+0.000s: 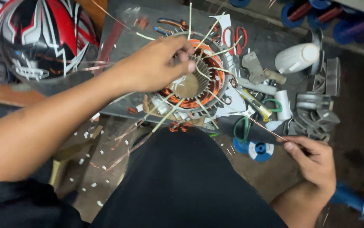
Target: The person is performing the intricate task of winding and connecting copper wires to a motor stator, including stripping wire ends and organizing the connections.
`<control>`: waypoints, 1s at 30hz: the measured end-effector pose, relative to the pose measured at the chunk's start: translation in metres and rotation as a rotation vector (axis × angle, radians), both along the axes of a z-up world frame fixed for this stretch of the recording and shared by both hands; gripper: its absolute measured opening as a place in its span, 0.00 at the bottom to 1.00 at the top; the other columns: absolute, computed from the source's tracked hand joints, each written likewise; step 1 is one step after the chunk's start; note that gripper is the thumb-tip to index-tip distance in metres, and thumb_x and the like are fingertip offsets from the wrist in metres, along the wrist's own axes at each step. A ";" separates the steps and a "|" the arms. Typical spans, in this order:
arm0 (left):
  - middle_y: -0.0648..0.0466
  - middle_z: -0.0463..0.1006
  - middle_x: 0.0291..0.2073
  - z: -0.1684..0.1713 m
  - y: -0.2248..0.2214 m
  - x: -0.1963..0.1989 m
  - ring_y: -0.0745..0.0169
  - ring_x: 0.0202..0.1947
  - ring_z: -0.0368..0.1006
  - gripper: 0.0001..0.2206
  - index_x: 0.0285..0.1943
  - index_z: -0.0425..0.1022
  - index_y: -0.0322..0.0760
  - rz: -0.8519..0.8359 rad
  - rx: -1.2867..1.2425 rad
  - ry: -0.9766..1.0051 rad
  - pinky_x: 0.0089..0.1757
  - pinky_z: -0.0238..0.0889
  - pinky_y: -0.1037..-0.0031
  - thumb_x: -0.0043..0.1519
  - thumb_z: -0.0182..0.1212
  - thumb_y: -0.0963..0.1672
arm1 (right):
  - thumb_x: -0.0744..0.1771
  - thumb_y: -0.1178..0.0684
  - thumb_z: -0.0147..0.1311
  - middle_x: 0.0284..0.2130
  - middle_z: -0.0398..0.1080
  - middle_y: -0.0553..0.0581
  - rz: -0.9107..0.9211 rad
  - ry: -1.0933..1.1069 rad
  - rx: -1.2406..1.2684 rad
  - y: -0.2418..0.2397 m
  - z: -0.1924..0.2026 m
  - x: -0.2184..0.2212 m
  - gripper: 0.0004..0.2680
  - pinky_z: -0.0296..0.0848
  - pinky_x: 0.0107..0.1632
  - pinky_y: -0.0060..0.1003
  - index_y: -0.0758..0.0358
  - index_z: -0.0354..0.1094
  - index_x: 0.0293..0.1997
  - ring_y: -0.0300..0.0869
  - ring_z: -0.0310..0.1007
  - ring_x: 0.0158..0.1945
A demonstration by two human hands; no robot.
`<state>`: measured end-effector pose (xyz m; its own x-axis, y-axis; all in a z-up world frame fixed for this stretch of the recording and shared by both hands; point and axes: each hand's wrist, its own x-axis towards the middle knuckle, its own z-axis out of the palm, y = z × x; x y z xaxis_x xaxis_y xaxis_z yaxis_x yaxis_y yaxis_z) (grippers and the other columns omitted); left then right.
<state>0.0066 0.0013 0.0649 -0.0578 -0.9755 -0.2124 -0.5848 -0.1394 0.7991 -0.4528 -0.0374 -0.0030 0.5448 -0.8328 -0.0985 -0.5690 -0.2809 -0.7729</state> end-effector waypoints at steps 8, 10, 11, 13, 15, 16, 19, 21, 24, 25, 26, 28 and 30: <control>0.46 0.74 0.47 -0.036 0.103 -0.078 0.46 0.40 0.70 0.15 0.51 0.70 0.36 0.071 -0.421 -0.767 0.37 0.65 0.58 0.62 0.59 0.49 | 0.65 0.56 0.55 0.30 0.79 0.51 0.309 -0.156 0.160 -0.050 -0.004 0.003 0.08 0.69 0.24 0.23 0.66 0.76 0.46 0.30 0.68 0.19; 0.47 0.70 0.40 -0.048 0.120 -0.103 0.45 0.34 0.69 0.13 0.50 0.70 0.36 0.121 -0.431 -0.666 0.33 0.63 0.58 0.64 0.58 0.48 | 0.65 0.57 0.54 0.29 0.78 0.54 0.383 -0.210 0.272 -0.059 -0.013 0.005 0.10 0.71 0.26 0.27 0.69 0.73 0.49 0.34 0.70 0.22; 0.47 0.67 0.34 -0.054 0.128 -0.115 0.44 0.28 0.68 0.10 0.49 0.69 0.35 0.160 -0.450 -0.561 0.28 0.61 0.57 0.66 0.56 0.46 | 0.65 0.59 0.54 0.27 0.77 0.57 0.443 -0.262 0.381 -0.063 -0.018 0.008 0.12 0.73 0.28 0.30 0.72 0.70 0.53 0.38 0.72 0.24; 0.49 0.71 0.36 -0.070 0.135 -0.128 0.46 0.31 0.71 0.10 0.49 0.71 0.38 0.203 -0.418 -0.511 0.30 0.64 0.59 0.65 0.55 0.47 | 0.66 0.59 0.53 0.26 0.74 0.56 0.484 -0.219 0.458 -0.069 -0.016 0.019 0.15 0.74 0.29 0.30 0.70 0.66 0.58 0.37 0.71 0.25; 0.52 0.75 0.38 -0.083 0.138 -0.130 0.49 0.34 0.75 0.11 0.49 0.72 0.40 0.252 -0.388 -0.466 0.32 0.68 0.62 0.65 0.54 0.48 | 0.66 0.60 0.51 0.24 0.71 0.55 0.531 -0.175 0.532 -0.072 -0.019 0.029 0.17 0.74 0.31 0.30 0.69 0.63 0.63 0.37 0.71 0.26; 0.53 0.78 0.44 -0.088 0.137 -0.126 0.50 0.41 0.76 0.11 0.50 0.74 0.41 0.335 -0.282 -0.293 0.40 0.67 0.62 0.65 0.54 0.47 | 0.66 0.60 0.52 0.27 0.72 0.54 0.526 -0.138 0.519 -0.072 -0.022 0.032 0.18 0.74 0.32 0.31 0.67 0.61 0.65 0.37 0.72 0.26; 0.51 0.81 0.42 -0.089 0.137 -0.110 0.47 0.42 0.78 0.10 0.49 0.77 0.41 0.432 -0.163 -0.133 0.42 0.69 0.62 0.64 0.56 0.46 | 0.64 0.64 0.53 0.29 0.74 0.57 0.492 -0.136 0.501 -0.070 -0.041 0.038 0.21 0.75 0.35 0.36 0.67 0.60 0.66 0.39 0.74 0.26; 0.48 0.81 0.35 -0.086 0.138 -0.102 0.43 0.38 0.79 0.09 0.47 0.78 0.40 0.449 -0.149 -0.142 0.37 0.72 0.61 0.64 0.58 0.47 | 0.62 0.68 0.53 0.28 0.76 0.61 0.460 -0.165 0.496 -0.065 -0.048 0.042 0.23 0.76 0.37 0.40 0.69 0.59 0.66 0.41 0.75 0.25; 0.46 0.78 0.30 -0.088 0.142 -0.093 0.38 0.34 0.77 0.09 0.44 0.76 0.38 0.389 -0.172 -0.157 0.35 0.70 0.56 0.61 0.59 0.46 | 0.62 0.68 0.54 0.29 0.75 0.63 0.435 -0.241 0.526 -0.051 -0.052 0.055 0.24 0.76 0.35 0.39 0.71 0.59 0.66 0.41 0.75 0.24; 0.47 0.77 0.28 -0.092 0.144 -0.091 0.39 0.33 0.77 0.08 0.42 0.75 0.39 0.369 -0.144 -0.146 0.34 0.70 0.57 0.61 0.60 0.47 | 0.61 0.68 0.55 0.29 0.74 0.63 0.432 -0.287 0.531 -0.047 -0.055 0.061 0.24 0.77 0.35 0.39 0.71 0.57 0.66 0.41 0.75 0.25; 0.48 0.75 0.26 -0.095 0.146 -0.091 0.39 0.33 0.77 0.08 0.39 0.73 0.40 0.350 -0.115 -0.134 0.33 0.70 0.58 0.60 0.61 0.47 | 0.61 0.67 0.56 0.29 0.73 0.63 0.430 -0.331 0.536 -0.043 -0.057 0.066 0.25 0.77 0.35 0.39 0.71 0.56 0.67 0.41 0.74 0.25; 0.47 0.76 0.26 -0.110 0.149 -0.084 0.38 0.34 0.77 0.10 0.38 0.72 0.40 0.385 -0.048 -0.134 0.35 0.69 0.57 0.60 0.62 0.48 | 0.61 0.65 0.57 0.31 0.71 0.65 0.401 -0.444 0.581 -0.036 -0.071 0.076 0.26 0.76 0.36 0.38 0.74 0.54 0.67 0.41 0.73 0.27; 0.46 0.76 0.26 -0.122 0.151 -0.078 0.37 0.35 0.77 0.11 0.38 0.71 0.39 0.425 0.021 -0.136 0.36 0.68 0.56 0.60 0.62 0.49 | 0.62 0.63 0.58 0.34 0.69 0.66 0.377 -0.557 0.625 -0.031 -0.081 0.084 0.27 0.75 0.37 0.38 0.77 0.51 0.68 0.41 0.72 0.30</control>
